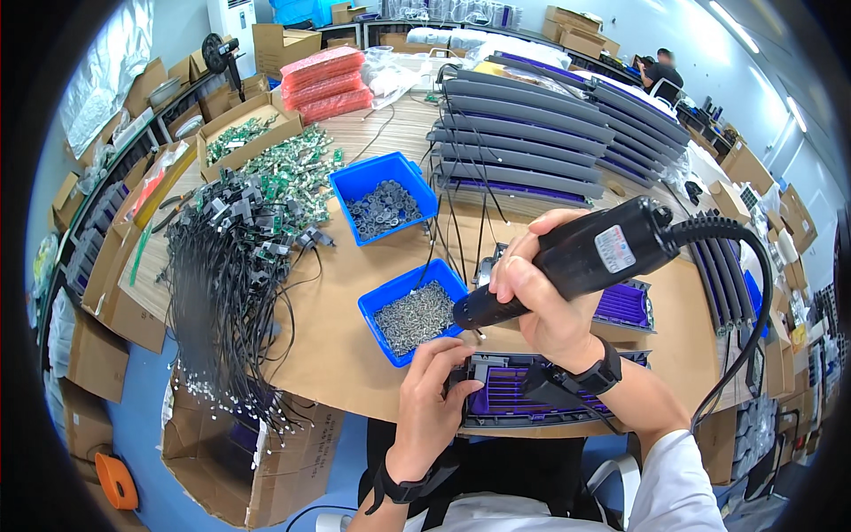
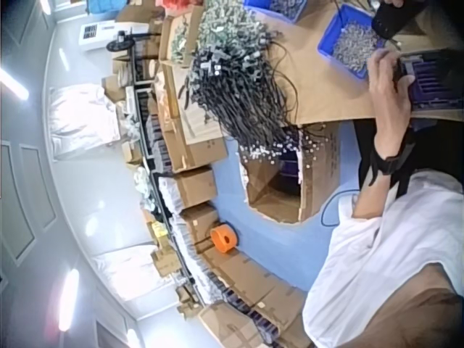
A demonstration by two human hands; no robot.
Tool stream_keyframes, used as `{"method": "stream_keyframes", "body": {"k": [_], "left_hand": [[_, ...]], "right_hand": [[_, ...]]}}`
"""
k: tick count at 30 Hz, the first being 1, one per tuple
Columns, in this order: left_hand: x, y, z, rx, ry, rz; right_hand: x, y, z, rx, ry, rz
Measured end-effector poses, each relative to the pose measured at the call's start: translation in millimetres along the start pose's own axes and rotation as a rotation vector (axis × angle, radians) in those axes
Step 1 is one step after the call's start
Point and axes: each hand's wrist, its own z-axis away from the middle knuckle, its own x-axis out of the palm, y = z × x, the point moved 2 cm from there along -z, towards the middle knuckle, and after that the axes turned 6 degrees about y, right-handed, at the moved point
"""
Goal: The person uses a heat gun to apply heat to small components on purple electronic assemblies. They repeatedly pick up the assembly, apply heat, and place it back on the table. The person handles multiple similar assemblies, stacking them as they work.
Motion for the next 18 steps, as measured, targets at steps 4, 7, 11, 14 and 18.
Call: {"method": "stream_keyframes", "body": {"k": [4,7,11,14,18], "left_hand": [[2.2,-4.2,2.7,-0.04,0.036,0.021],[1.0,1.4,-0.8,-0.049,0.025,0.005],[0.3,-1.8,-4.2,-0.048,-0.04,0.015],[1.6,-6.3,-5.2,-0.051,-0.052,0.066],[2.5,-6.8,-3.5,-0.098,-0.018,0.063]], "right_hand": [[0.1,-4.2,-4.8,-0.032,0.01,-0.045],[2.1,-9.3,-5.4,-0.015,0.035,-0.106],[1.6,-8.7,-5.1,-0.022,0.018,-0.115],[1.8,-8.7,-4.9,-0.023,0.014,-0.103],[3.4,-11.4,-5.1,-0.012,0.032,-0.123]]}}
